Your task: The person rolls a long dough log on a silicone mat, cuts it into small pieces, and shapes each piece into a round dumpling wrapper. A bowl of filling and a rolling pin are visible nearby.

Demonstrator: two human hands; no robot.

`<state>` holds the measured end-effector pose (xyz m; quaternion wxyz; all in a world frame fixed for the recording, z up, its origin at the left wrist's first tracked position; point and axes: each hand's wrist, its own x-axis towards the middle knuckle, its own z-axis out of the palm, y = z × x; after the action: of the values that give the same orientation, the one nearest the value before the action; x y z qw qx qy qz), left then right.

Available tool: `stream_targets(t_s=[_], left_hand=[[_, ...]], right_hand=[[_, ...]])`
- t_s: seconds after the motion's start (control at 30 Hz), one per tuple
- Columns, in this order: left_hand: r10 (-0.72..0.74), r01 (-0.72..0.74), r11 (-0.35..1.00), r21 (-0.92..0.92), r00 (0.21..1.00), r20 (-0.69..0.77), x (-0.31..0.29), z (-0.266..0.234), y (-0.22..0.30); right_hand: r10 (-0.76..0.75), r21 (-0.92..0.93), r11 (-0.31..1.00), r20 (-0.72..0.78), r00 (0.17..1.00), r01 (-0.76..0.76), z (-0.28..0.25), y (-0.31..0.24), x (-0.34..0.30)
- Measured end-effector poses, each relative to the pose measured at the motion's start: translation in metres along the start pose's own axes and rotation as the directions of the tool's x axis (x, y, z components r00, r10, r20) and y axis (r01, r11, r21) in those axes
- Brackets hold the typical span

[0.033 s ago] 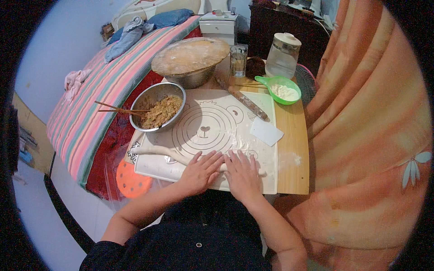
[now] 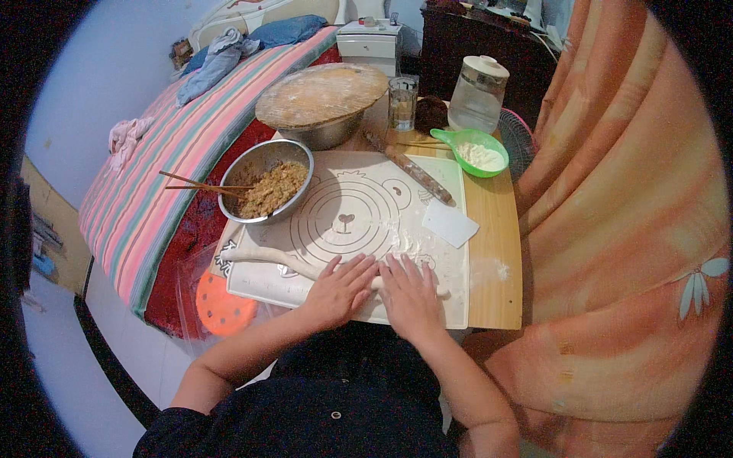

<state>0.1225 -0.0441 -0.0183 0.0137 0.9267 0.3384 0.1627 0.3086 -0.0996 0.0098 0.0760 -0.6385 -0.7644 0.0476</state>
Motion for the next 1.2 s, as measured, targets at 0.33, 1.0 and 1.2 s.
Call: stream_targets(t_s=[0.33,1.0,1.2], left_hand=[[-0.092,0.096,0.994,-0.051,0.993,0.073,0.045,0.01,-0.001],[-0.066,0.066,0.997,-0.042,0.998,0.005,0.048,0.003,-0.018],[0.025,-0.028,0.999,0.032,0.996,0.08,0.033,0.01,0.002]], right_hand=[[0.243,0.12,0.967,-0.177,0.954,-0.224,-0.004,0.062,0.041],[0.287,0.344,0.911,-0.129,0.949,-0.228,-0.009,0.063,0.002],[0.102,0.027,0.995,-0.116,0.988,-0.1,0.008,0.032,0.027]])
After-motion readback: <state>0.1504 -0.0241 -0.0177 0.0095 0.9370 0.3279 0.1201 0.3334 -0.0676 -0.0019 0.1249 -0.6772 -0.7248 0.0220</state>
